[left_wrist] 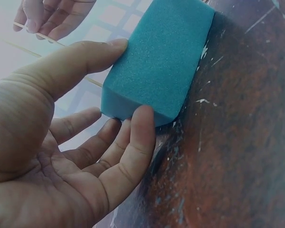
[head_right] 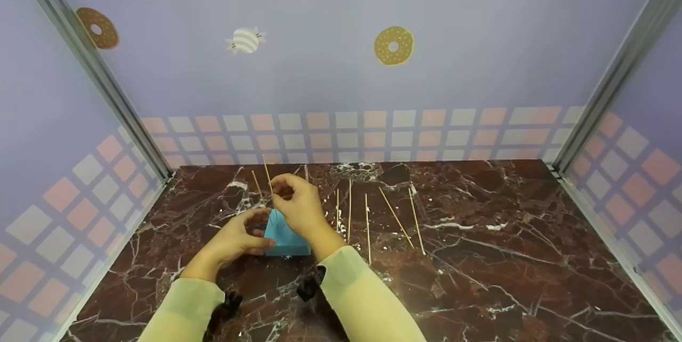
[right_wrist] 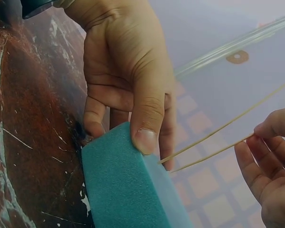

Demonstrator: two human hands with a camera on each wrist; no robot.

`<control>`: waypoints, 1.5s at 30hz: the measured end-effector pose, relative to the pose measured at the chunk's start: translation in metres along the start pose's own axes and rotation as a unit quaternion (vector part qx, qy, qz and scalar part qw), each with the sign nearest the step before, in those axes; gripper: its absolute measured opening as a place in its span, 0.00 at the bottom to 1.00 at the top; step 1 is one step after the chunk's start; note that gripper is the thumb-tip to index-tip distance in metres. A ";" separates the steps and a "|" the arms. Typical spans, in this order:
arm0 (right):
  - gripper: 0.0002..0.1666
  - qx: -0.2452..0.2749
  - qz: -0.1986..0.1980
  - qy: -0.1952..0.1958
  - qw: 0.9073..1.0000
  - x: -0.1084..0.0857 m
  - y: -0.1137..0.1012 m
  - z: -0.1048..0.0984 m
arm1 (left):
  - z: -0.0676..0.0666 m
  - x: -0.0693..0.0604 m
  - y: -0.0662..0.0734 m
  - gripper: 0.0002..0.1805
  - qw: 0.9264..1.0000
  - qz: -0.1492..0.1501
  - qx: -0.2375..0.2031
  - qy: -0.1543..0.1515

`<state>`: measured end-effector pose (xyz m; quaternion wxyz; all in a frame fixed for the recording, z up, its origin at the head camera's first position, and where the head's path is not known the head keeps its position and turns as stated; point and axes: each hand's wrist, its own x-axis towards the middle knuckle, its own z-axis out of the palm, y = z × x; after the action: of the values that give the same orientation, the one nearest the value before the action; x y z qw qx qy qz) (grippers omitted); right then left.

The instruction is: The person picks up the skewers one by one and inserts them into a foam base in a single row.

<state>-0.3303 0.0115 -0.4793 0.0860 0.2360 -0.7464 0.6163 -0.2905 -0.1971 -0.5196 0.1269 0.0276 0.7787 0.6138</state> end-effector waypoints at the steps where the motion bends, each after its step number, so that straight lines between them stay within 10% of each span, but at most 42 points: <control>1: 0.12 -0.002 0.001 -0.001 1.000 0.000 0.000 0.000 | 0.000 0.000 0.000 0.52 1.000 -0.001 -0.001 0.000; 45: 0.10 -0.029 -0.008 -0.042 0.999 -0.004 0.013 0.005 | 0.001 0.003 -0.002 0.52 1.000 -0.008 -0.009 0.004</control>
<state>-0.3322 0.0095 -0.4939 0.0662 0.2649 -0.7650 0.5833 -0.2934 -0.1963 -0.5225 0.1284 0.0177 0.7741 0.6196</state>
